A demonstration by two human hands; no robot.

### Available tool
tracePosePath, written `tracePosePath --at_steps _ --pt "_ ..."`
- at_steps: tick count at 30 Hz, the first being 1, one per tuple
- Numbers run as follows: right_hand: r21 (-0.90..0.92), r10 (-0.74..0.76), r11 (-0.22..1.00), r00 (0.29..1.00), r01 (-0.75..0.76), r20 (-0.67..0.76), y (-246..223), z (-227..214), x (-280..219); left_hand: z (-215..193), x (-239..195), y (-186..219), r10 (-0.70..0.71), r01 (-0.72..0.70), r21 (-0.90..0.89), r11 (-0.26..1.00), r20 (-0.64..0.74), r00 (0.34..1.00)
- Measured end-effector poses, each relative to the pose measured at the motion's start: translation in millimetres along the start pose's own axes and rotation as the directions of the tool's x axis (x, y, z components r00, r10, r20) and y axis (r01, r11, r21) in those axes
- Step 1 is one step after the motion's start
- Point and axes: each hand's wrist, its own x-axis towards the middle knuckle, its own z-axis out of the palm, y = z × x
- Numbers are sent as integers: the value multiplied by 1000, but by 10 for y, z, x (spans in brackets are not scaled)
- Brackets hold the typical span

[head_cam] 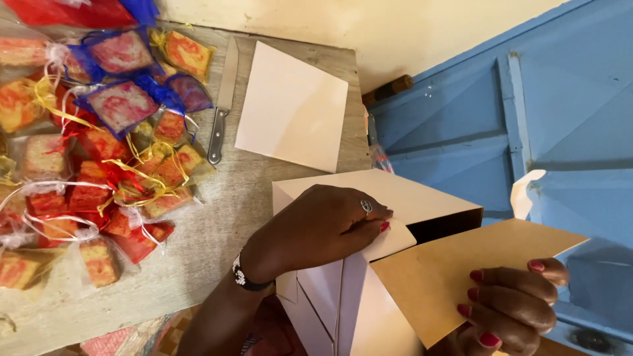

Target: Assembling cardboard pastry boxes by folding and tucking flaps.

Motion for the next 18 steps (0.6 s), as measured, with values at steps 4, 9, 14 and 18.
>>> tracePosePath --at_steps 4,9,14,18 --pt "16 -68 997 997 69 -37 46 0 -2 -33 -4 20 -15 14 -50 999 -14 1000" --pt "-15 -165 986 981 165 -106 64 87 61 -44 10 9 47 -53 -62 997 -93 995" --pt "8 -140 990 989 141 -54 115 97 61 -158 36 -12 -37 48 -118 992 95 995" --pt "66 -64 995 995 69 -70 370 325 36 -97 -49 -202 48 -25 -231 973 96 994"
